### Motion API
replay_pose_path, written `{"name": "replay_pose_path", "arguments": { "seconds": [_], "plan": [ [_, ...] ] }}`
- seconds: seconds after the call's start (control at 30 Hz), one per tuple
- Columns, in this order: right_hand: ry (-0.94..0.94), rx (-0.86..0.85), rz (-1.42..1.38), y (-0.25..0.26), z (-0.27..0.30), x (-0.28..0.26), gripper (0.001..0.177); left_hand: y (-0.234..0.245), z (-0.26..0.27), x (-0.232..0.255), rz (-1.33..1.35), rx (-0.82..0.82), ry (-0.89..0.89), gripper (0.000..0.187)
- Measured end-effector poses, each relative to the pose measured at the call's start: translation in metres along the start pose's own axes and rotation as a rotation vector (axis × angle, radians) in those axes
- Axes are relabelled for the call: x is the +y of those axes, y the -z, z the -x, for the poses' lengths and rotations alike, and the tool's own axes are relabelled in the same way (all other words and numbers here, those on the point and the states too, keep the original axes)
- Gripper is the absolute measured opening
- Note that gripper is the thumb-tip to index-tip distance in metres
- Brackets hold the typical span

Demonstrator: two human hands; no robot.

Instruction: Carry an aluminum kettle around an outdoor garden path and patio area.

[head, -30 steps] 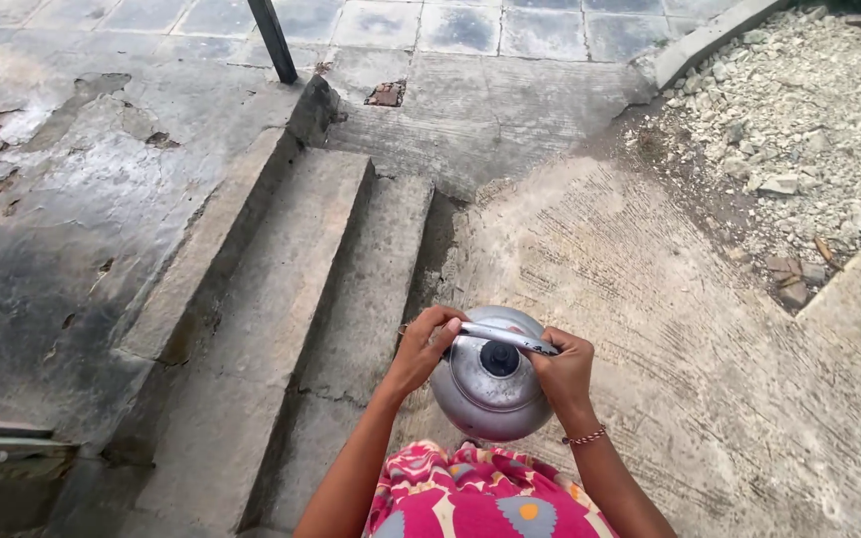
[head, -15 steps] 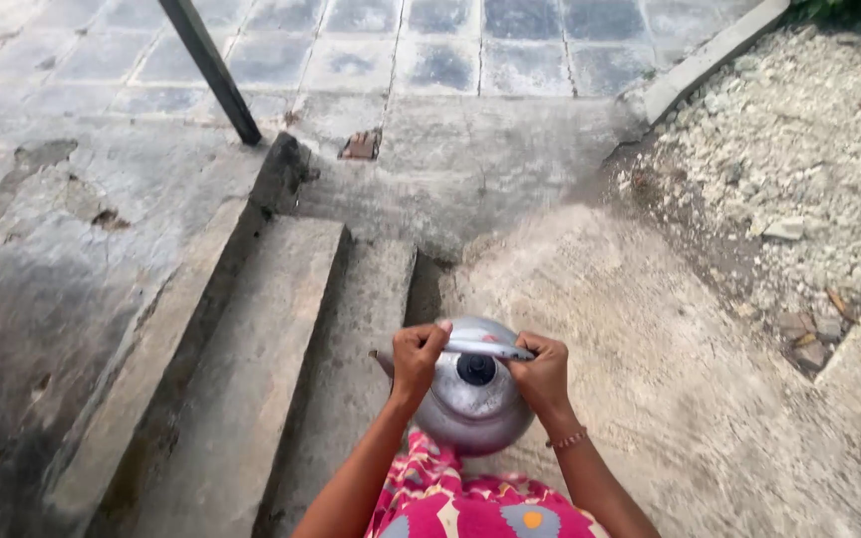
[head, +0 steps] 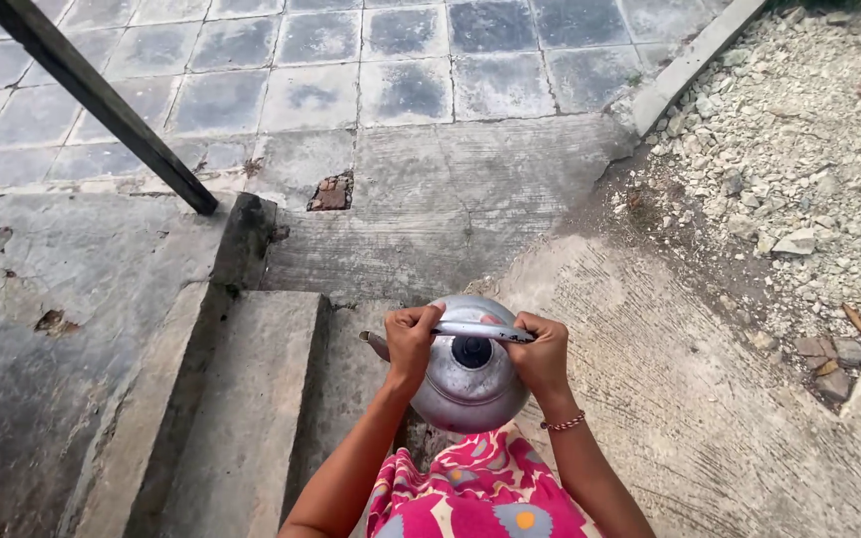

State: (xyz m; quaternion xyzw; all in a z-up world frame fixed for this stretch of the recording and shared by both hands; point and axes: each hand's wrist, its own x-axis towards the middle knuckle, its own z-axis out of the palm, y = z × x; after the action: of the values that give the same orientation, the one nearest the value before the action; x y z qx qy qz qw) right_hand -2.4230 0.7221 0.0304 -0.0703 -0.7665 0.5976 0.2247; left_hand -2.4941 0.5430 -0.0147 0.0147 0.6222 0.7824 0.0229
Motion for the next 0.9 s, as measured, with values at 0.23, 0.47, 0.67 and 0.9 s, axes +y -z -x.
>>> {"name": "replay_pose_path", "arguments": {
  "seconds": [0.23, 0.47, 0.67, 0.9],
  "plan": [
    [0.011, -0.14, 0.017, -0.012, -0.165, 0.055, 0.049, -0.042, -0.145, 0.01, -0.013, 0.083, -0.045, 0.05],
    [-0.052, -0.521, -0.108, -0.017, -0.337, 0.072, 0.043, -0.079, -0.307, -0.017, 0.03, 0.202, -0.051, 0.049],
    [-0.019, -0.534, -0.033, -0.036, -0.473, 0.088, 0.045, -0.111, -0.44, -0.019, 0.051, 0.237, -0.083, 0.05],
    [-0.021, -0.421, -0.029, -0.076, -0.62, 0.119, 0.043, -0.138, -0.613, -0.037, 0.082, 0.227, -0.09, 0.049]
  ]
}}
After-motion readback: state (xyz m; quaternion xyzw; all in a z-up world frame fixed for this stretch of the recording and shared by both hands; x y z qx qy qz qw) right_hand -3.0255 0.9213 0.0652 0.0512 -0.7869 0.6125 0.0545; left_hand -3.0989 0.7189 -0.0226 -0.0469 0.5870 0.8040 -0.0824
